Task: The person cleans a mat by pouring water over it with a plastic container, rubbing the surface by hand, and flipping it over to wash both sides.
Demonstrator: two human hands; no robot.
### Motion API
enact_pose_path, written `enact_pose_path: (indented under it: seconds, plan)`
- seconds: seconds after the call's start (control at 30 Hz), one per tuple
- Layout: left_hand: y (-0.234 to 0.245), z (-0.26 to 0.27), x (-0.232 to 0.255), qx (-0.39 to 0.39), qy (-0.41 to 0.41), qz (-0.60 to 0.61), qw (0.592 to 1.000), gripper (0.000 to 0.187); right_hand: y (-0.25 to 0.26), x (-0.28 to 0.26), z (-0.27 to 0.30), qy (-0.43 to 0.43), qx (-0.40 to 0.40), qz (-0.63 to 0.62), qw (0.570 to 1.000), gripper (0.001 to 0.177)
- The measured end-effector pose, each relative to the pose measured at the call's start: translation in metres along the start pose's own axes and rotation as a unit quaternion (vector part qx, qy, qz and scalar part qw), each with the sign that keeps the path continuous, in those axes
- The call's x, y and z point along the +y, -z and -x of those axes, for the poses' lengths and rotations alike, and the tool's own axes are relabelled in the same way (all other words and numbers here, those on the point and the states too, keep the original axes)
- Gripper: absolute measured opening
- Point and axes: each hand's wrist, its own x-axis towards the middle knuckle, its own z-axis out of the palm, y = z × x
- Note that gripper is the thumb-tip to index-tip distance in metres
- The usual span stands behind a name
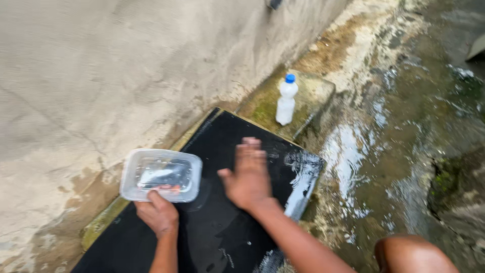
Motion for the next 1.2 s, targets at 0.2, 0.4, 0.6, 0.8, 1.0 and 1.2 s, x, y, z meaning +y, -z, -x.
enact_pose_path:
  seconds: [0.2, 0.4, 0.6, 0.8, 1.0, 1.2]
  plan:
    - [0.002, 0.002, -0.004, 0.005, 0.001, -0.048, 0.999, 0.043, -0.020, -0.015, 0.007, 0.111, -0.080, -0.023, 0.990, 0.093]
    - [-0.003, 0.005, 0.001, 0.018, 0.032, -0.096, 0.995, 0.042, 0.064, 0.106, 0.043, -0.089, -0.126, 0.037, 0.987, 0.099]
    - [-0.017, 0.011, 0.013, -0.091, 0.042, 0.048, 0.994, 0.040, 0.074, 0.117, 0.050, -0.240, -0.170, 0.026, 0.955, 0.100]
    - [-0.039, 0.017, -0.002, -0.161, 0.184, 0.170, 0.955, 0.042, 0.033, 0.082, 0.010, -0.123, -0.087, 0.033, 0.988, 0.113]
    - [-0.026, -0.006, -0.022, -0.226, 0.210, 0.083, 0.947, 0.052, 0.037, -0.004, 0.057, 0.082, -0.104, 0.047, 0.990, 0.108]
    - [0.011, -0.039, 0.001, -0.375, 0.352, 0.240, 0.823, 0.051, 0.038, -0.068, 0.129, 0.302, -0.094, -0.013, 0.949, 0.103]
